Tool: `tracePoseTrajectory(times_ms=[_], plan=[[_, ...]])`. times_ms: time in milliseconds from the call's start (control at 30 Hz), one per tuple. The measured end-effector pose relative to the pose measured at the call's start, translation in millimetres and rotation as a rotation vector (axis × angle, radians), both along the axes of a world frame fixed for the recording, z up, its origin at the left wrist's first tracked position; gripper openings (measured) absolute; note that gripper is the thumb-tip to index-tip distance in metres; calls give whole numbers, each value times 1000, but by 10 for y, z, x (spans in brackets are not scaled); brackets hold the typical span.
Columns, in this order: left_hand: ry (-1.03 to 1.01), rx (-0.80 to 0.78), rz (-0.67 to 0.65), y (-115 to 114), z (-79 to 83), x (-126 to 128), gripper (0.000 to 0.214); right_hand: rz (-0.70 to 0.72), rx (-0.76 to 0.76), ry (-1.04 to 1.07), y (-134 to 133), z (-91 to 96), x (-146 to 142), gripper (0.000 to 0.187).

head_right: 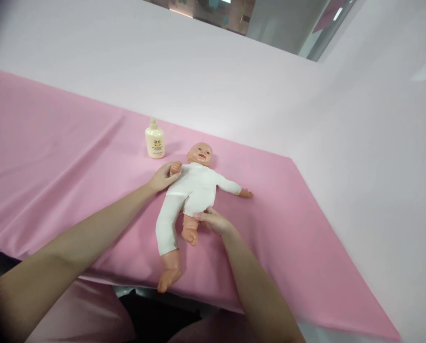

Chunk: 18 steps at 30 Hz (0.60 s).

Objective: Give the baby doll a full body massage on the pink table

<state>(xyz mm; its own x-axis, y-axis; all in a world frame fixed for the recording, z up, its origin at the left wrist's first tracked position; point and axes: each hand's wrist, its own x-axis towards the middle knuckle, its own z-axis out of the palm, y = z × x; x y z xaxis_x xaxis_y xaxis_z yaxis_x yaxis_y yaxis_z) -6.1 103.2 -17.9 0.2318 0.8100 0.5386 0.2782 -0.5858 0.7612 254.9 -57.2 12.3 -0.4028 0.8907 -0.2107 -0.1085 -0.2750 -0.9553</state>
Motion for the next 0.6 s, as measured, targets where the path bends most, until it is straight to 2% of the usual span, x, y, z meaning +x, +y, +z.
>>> tracePoseTrajectory(times_ms=[133, 300, 600], plan=[[7, 17, -7, -2, -3, 0, 44, -38, 6, 4, 3, -2, -7, 53], [8, 7, 10, -7, 8, 0, 45, -1, 13, 12, -1, 8, -5, 48], [-1, 5, 4, 5, 3, 4, 44, -31, 10, -18, 1, 21, -30, 55]])
